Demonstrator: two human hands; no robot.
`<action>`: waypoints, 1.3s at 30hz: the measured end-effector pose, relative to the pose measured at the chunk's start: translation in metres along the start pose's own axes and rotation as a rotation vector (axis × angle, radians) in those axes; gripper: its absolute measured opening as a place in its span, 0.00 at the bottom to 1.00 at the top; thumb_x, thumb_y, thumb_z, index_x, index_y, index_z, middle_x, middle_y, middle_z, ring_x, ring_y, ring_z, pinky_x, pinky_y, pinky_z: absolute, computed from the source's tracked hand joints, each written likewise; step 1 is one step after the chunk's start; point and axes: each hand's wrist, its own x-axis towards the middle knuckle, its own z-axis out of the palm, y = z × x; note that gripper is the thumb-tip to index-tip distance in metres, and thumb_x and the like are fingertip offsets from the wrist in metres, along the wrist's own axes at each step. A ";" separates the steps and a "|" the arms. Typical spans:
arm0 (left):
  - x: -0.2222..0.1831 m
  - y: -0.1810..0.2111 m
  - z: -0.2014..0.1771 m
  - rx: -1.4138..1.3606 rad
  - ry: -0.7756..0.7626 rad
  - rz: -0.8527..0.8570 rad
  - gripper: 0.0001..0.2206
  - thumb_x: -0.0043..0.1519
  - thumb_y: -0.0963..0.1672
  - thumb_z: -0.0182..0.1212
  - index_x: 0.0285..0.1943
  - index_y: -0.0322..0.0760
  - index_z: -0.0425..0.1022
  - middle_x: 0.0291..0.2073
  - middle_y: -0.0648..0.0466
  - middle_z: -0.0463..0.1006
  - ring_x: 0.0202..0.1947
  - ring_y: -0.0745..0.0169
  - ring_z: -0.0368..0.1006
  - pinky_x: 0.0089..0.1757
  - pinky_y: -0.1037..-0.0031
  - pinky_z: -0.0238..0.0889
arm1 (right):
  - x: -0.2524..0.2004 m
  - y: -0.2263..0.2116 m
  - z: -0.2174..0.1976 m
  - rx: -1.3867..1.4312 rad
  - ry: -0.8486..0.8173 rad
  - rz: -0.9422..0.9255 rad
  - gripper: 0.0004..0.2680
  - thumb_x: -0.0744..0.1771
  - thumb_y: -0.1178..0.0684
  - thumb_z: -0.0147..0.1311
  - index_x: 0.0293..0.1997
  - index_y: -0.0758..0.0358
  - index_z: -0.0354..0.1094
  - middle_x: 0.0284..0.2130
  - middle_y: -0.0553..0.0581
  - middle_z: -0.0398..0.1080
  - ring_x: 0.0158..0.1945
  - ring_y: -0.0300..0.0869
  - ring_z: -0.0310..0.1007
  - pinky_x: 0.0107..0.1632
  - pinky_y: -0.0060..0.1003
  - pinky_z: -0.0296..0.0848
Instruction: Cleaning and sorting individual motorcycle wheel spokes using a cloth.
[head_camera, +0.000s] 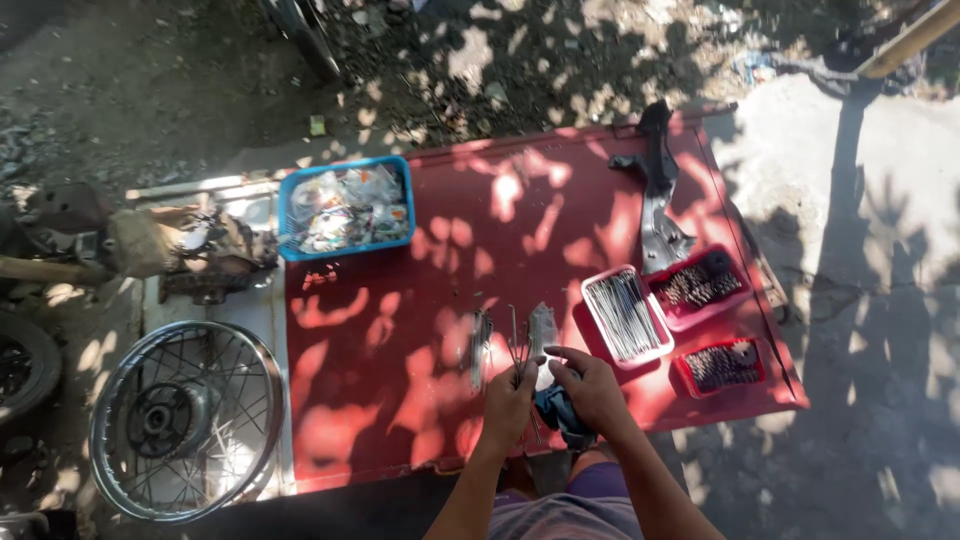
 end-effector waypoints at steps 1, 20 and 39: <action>-0.001 0.009 0.008 0.003 -0.008 -0.023 0.17 0.67 0.48 0.55 0.54 0.36 0.85 0.20 0.63 0.65 0.22 0.74 0.56 0.26 0.78 0.51 | 0.002 0.006 -0.003 0.004 -0.001 0.024 0.12 0.66 0.54 0.57 0.54 0.60 0.79 0.25 0.53 0.74 0.26 0.35 0.64 0.30 0.30 0.65; 0.142 -0.122 0.182 0.291 -0.079 -0.450 0.21 0.67 0.56 0.54 0.29 0.43 0.78 0.19 0.55 0.77 0.30 0.56 0.76 0.39 0.67 0.66 | 0.151 0.187 -0.117 -0.684 -0.145 0.377 0.10 0.67 0.37 0.54 0.47 0.42 0.78 0.36 0.53 0.81 0.47 0.51 0.81 0.50 0.45 0.78; 0.150 -0.118 0.180 0.192 -0.125 -0.537 0.16 0.67 0.56 0.54 0.51 0.51 0.81 0.28 0.58 0.85 0.37 0.65 0.78 0.41 0.76 0.65 | 0.163 0.187 -0.137 -0.097 0.061 0.425 0.11 0.68 0.35 0.57 0.46 0.42 0.80 0.39 0.54 0.80 0.50 0.53 0.78 0.53 0.50 0.74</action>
